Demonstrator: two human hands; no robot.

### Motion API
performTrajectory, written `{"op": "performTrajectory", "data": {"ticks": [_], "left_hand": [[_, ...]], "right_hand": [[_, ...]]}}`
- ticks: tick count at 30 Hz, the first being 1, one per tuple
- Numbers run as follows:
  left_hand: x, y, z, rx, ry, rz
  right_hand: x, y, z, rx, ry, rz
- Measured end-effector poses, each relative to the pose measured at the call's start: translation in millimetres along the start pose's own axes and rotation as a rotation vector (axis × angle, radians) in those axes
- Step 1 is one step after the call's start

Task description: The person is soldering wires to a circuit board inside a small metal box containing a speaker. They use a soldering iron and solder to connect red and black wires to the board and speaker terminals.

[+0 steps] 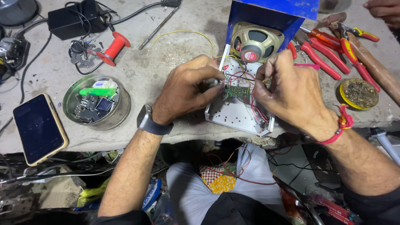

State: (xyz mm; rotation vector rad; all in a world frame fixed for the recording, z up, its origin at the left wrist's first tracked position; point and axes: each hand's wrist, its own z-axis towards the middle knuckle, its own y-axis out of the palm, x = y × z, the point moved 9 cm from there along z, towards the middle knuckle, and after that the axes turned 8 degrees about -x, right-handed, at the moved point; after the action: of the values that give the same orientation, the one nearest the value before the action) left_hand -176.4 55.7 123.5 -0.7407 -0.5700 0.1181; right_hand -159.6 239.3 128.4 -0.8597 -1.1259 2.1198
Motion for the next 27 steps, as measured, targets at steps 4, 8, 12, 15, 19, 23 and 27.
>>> {"op": "performTrajectory", "data": {"ticks": [4, 8, 12, 15, 19, 23, 27], "left_hand": [[-1.8, 16.3, 8.3, -0.12, -0.089, 0.109], [-18.6, 30.5, 24.4, -0.111, -0.298, 0.058], [-70.0, 53.9, 32.9, -0.231, -0.737, -0.267], [-87.9, 59.5, 40.2, -0.293, -0.794, -0.233], [-96.5, 65.6, 40.4, -0.193, -0.788, -0.379], [-106.9, 65.7, 28.3, -0.02, -0.92, -0.548], [-106.2, 72.0, 26.5, 0.047, -0.986, -0.628]], "right_hand": [[11.0, -1.0, -3.1, 0.033, 0.052, 0.256], [41.0, 22.1, 10.1, 0.02, 0.17, 0.839], [43.1, 33.7, 15.6, 0.034, 0.08, 0.905], [33.0, 36.8, 18.1, 0.005, 0.009, 0.885], [22.1, 22.9, 13.4, -0.015, 0.022, 0.781], [12.0, 7.9, 4.9, -0.05, 0.039, 0.501], [-5.5, 2.2, 11.3, 0.085, -0.128, 0.068]]}}
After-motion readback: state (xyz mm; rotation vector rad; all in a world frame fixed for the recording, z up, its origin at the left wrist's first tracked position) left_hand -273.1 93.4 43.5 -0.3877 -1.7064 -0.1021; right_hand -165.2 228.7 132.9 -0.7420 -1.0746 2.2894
